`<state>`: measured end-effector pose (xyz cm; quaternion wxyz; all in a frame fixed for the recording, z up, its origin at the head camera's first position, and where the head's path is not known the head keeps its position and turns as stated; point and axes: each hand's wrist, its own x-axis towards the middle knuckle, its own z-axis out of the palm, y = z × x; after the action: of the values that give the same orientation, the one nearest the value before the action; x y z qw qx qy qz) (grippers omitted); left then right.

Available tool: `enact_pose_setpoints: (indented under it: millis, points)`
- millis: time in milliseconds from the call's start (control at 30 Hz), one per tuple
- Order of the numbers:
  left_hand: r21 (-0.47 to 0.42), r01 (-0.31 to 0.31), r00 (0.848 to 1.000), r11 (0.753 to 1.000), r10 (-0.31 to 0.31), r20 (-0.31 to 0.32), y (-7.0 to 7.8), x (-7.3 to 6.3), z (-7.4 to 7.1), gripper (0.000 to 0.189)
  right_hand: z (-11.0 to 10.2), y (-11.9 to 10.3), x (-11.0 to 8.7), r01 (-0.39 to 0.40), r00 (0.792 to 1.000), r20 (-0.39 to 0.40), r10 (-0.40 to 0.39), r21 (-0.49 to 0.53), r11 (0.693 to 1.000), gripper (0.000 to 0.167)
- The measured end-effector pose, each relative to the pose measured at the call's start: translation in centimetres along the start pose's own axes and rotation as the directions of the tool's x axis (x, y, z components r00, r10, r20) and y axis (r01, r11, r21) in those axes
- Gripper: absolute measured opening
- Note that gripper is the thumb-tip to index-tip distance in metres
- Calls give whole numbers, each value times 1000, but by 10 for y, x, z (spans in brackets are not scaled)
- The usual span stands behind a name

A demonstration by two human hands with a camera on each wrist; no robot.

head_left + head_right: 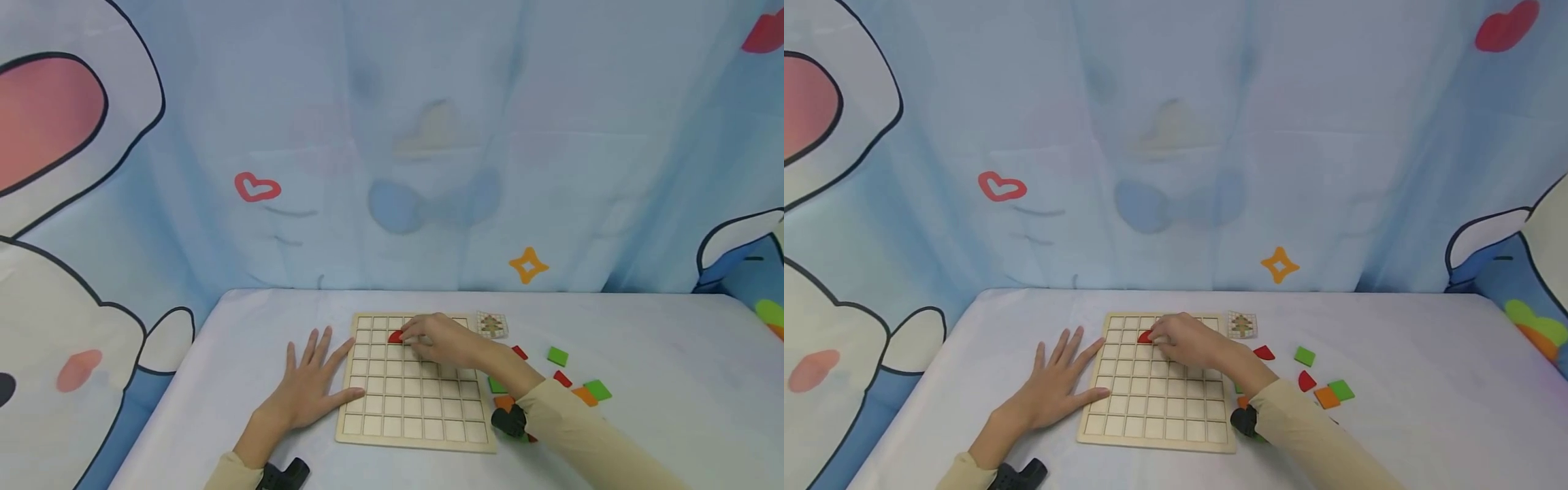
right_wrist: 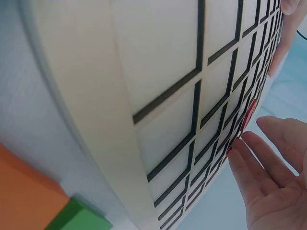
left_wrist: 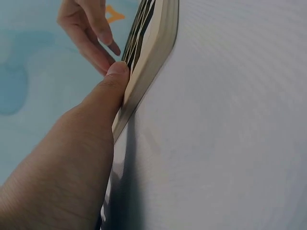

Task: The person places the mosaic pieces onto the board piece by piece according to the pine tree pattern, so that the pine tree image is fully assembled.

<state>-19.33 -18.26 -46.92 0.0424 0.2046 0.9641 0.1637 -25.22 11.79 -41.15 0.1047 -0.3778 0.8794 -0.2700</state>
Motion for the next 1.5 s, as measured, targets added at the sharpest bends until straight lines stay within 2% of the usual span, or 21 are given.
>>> enact_pose_setpoints:
  millis: [267,467,600,800,1100,1300,1500]
  points:
    - [13,-1,1000,1000,1,9,5,1,-4,89,-1,1,0,43,999,-6,-43,-33,999,24]
    - [25,1,1000,1000,-1,21,7,0,-6,88,-8,-3,-8,52,999,-9,-52,-2,999,26]
    - [20,-9,1000,1000,9,20,8,0,-7,88,-21,-5,-27,35,998,-48,-35,0,999,26]
    - [24,-15,1000,1000,14,24,7,0,-9,88,-37,1,-71,-56,996,-77,54,-27,998,24]
    - [20,-14,1000,1000,13,13,5,-2,-6,88,-34,21,-131,-130,991,-37,131,25,991,21]
    - [13,-6,1000,1000,6,6,6,-3,-7,88,-30,26,-147,-145,988,-54,144,-8,989,23]
    - [1,-22,1000,1000,22,-13,9,-3,-5,88,-24,28,-145,-50,994,-97,51,10,999,23]
